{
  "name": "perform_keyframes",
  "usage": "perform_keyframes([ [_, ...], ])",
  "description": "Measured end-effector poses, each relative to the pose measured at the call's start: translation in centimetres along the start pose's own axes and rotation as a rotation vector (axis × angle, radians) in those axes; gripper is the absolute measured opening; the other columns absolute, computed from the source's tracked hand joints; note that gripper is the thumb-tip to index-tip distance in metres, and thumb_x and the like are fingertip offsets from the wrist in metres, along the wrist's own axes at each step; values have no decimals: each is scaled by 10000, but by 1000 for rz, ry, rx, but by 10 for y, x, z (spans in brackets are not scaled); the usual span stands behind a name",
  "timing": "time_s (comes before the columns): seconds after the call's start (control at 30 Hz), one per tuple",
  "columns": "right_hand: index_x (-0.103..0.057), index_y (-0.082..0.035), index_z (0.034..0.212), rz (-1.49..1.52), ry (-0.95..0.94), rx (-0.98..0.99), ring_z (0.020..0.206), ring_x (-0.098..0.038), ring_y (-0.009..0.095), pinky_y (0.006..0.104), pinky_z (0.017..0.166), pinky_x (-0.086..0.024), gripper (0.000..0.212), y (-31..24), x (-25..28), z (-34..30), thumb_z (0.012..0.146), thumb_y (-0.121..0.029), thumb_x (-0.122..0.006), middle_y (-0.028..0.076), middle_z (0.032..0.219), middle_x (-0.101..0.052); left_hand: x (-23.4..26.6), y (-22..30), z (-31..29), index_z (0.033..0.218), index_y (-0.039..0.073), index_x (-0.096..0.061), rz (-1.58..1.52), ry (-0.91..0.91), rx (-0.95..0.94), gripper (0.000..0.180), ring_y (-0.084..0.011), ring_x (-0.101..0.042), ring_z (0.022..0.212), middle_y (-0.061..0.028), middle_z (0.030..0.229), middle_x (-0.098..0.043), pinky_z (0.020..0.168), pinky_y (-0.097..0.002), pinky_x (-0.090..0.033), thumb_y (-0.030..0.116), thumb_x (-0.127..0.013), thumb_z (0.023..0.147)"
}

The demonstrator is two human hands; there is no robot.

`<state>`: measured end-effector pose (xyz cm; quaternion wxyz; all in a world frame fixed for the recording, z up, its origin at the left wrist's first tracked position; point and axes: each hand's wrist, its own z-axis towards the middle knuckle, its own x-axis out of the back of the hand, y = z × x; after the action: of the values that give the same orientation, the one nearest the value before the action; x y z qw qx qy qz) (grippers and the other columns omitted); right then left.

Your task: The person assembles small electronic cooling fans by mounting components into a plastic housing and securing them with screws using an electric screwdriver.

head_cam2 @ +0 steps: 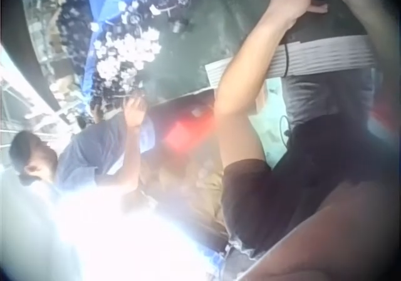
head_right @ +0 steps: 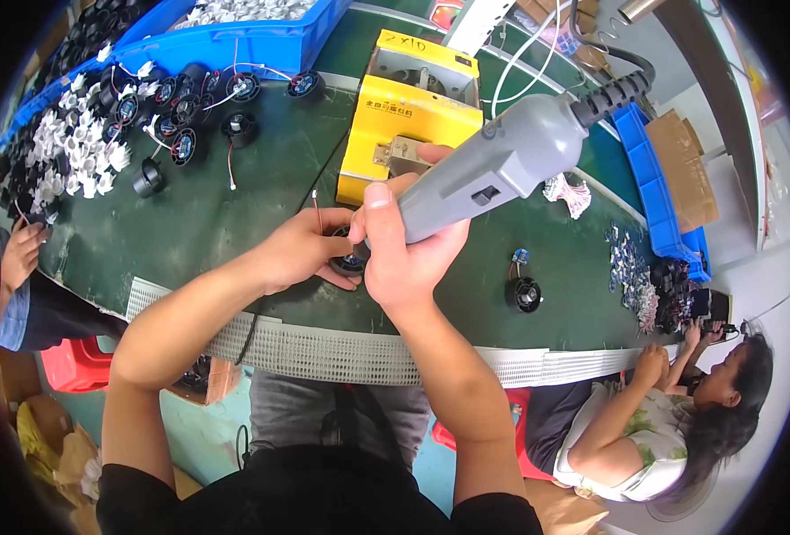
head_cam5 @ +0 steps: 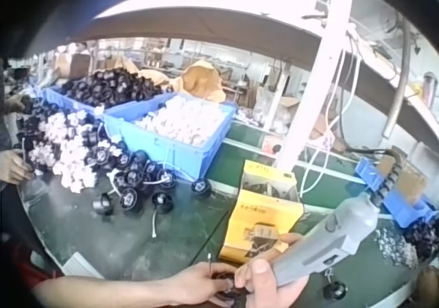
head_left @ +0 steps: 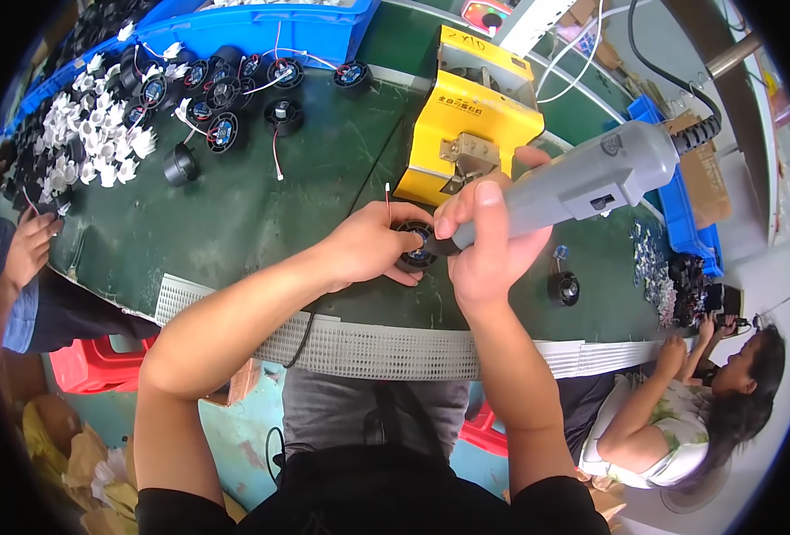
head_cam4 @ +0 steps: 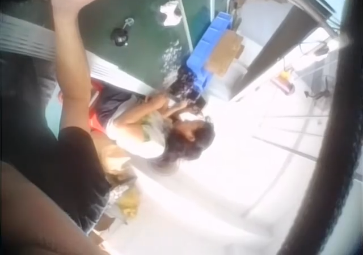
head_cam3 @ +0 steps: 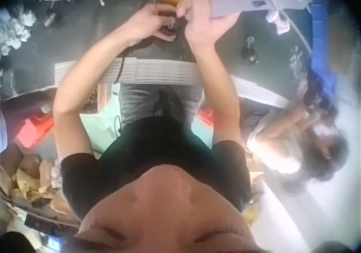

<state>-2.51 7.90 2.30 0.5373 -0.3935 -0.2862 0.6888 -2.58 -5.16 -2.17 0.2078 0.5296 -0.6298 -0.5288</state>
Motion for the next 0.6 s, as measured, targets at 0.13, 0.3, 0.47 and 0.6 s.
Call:
perform_keyframes([
  [0.13, -273, 38, 1261, -1, 2, -7, 468, -485, 165, 314, 488, -462, 481, 0, 0, 0, 908, -127, -557, 73, 607, -483, 1, 1, 0, 1204, -28, -570, -1, 1, 10, 285, -213, -665, 817, -147, 1016, -618, 729, -343, -620, 30, -510, 932],
  [0.3, -273, 44, 1258, -10, 1, -10, 466, -486, 161, 314, 488, -465, 478, 1, 0, -1, 903, -117, -550, 73, 605, -482, 1, 0, 1, 1204, -27, -573, -8, -13, 6, 286, -214, -666, 816, -149, 1002, -625, 726, -346, -620, 32, -514, 930],
  [0.47, -304, 29, 1222, 28, -41, 4, 469, -492, 157, 301, 481, -464, 444, 8, 0, -5, 889, -107, -565, 75, 622, -489, 3, -2, 1, 1212, -42, -560, -7, 19, -3, 298, -210, -670, 809, -151, 1007, -627, 723, -339, -620, 29, -517, 926],
  [0.6, -384, 48, 1196, 162, -126, 14, 551, -541, 102, 252, 525, -454, 403, 15, 10, -7, 843, 43, -579, 57, 715, -554, -3, -1, 2, 1209, -48, -553, 55, 3, -51, 290, -207, -671, 809, -147, 1012, -625, 720, -333, -619, 26, -515, 931],
])
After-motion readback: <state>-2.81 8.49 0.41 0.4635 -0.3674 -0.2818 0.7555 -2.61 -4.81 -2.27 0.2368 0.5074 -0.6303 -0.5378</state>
